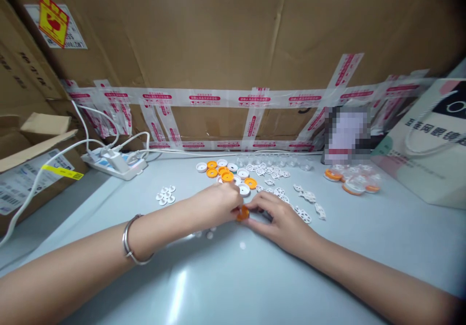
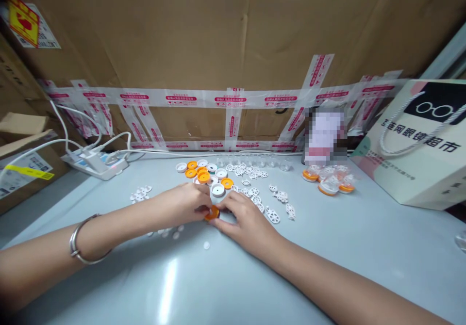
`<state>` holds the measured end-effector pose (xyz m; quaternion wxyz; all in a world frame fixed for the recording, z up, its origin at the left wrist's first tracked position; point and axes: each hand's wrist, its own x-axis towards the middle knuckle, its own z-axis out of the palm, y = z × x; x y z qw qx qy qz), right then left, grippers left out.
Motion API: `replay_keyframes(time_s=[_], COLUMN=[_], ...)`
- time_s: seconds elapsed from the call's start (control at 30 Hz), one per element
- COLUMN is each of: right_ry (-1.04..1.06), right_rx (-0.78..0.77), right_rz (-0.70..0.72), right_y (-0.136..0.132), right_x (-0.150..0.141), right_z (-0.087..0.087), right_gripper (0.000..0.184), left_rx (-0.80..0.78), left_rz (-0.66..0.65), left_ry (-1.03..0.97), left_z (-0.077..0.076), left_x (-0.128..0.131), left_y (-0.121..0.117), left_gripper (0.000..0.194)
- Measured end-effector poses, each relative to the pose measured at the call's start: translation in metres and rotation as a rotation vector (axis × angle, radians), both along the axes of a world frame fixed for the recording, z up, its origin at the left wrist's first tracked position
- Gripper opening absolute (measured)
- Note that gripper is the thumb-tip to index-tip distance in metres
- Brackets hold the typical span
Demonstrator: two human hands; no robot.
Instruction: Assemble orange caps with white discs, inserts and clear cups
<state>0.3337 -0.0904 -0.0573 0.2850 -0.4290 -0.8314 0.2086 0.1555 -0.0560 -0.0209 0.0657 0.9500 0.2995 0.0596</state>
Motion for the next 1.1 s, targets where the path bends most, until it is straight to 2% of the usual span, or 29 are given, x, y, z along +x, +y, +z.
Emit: replay_keyframes(time_s=[0.1, 0.17, 0.3, 0.37, 0.53, 0.6, 0.73, 0.9, 1.03, 1.1], right_ry=[-0.044, -0.053, -0.020, -0.007, -0.010, -0.012, -0.009, 0.033, 0.039, 0.039], right_rx=[0.024, 0.024, -0.003, -0.006, -0.019, -0.013, -0.011, -0.048, -0.062, -0.072], right_rz=[0.003, -0.005, -0.002, 0.011, 0.014, 0.012, 0.022, 0.027, 0.037, 0.032], right_y=[0.001, 0.002, 0.004, 0.004, 0.003, 0.003, 0.003, 0.005, 0.006, 0.005], right_x=[-0.002, -0.003, -0.003, -0.003, -0.002, -0.002, -0.003, -0.004, -0.003, -0.003], right_z=[0.001, 0.001, 0.001, 0.000, -0.002, -0.003, -0.002, -0.001, -0.001, -0.001], right_gripper=[0.011, 0.011, 0.013, 0.013, 0.018, 0.021, 0.023, 0.022, 0.021, 0.022], left_rx=[0.113, 0.160, 0.153, 0.200, 0.437, 0.460, 0.394, 0.257, 0.111, 0.099], left_rz=[-0.031, -0.055, 0.034, 0.052, -0.015, -0.018, 0.004, 0.072, 0.052, 0.054], left_ry=[0.153, 0.166, 0.129, 0.099, 0.051, 0.061, 0.063, -0.080, -0.173, -0.187], left_z=[-0.002, -0.005, -0.008, -0.010, -0.020, -0.024, -0.024, -0.017, -0.023, -0.023], left_x=[0.005, 0.006, 0.002, -0.004, -0.036, -0.049, -0.059, -0.042, -0.028, -0.028], left_y=[-0.003, -0.004, -0.007, -0.009, -0.019, -0.024, -0.034, -0.032, -0.026, -0.024], left_gripper=[0.010, 0.011, 0.010, 0.010, 0.017, 0.017, 0.018, 0.021, 0.020, 0.020])
